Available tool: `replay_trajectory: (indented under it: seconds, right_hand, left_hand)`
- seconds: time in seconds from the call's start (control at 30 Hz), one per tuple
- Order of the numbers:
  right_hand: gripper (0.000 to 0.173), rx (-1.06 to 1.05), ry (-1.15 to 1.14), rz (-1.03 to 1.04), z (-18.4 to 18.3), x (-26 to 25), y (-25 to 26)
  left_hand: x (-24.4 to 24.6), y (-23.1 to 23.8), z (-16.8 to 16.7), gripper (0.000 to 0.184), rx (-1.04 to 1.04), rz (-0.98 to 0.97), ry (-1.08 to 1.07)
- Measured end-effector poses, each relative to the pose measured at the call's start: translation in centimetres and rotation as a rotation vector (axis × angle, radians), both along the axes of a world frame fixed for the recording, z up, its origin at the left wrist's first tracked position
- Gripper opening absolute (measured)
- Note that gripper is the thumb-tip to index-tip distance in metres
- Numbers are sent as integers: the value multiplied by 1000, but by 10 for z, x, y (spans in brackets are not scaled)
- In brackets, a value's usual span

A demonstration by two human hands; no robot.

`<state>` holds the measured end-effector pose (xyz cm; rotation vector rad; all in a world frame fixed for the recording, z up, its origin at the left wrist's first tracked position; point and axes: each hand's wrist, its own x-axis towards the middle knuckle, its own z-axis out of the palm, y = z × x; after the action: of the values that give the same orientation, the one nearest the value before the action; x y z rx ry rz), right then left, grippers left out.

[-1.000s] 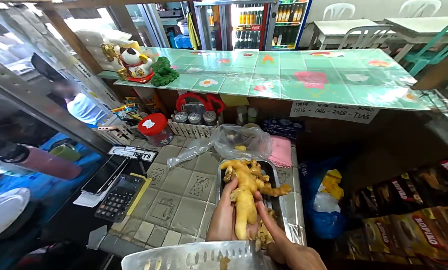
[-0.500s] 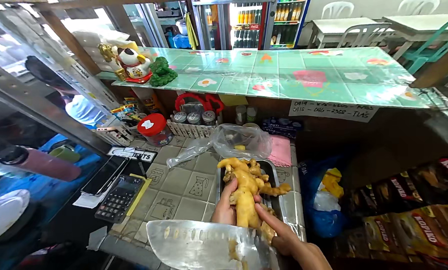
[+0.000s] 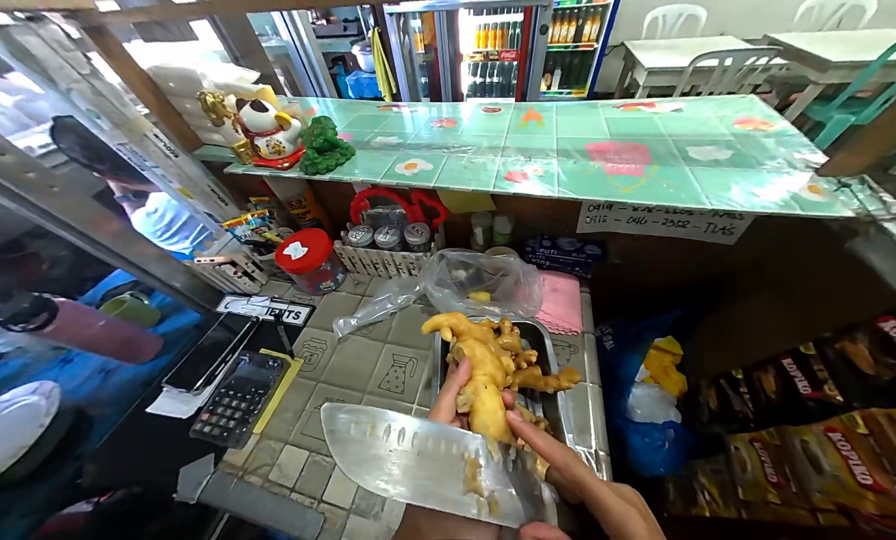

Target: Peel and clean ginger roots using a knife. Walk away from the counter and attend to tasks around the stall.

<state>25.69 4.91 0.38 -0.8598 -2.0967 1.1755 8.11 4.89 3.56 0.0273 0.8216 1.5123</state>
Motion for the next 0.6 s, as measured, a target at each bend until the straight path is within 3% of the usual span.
replay_trajectory:
  seconds: [0.1, 0.2, 0.37, 0.47, 0.6]
  right_hand:
    - [64, 39, -19, -21, -1, 1, 1]
    - [60, 38, -12, -27, -2, 3, 7]
    - [78, -54, 7, 52, 6, 1, 3]
    - [81, -80, 19, 62, 8, -3, 0]
    - [64, -63, 35, -54, 24, -15, -7]
  left_hand:
    - [6, -3, 11, 41, -54, 49, -91]
    - [7, -12, 4, 41, 38, 75, -241]
    - [4, 1, -10, 39, 86, -1, 80]
    - [2, 7, -12, 40, 65, 8, -12]
    - [6, 0, -3, 39, -8, 59, -68]
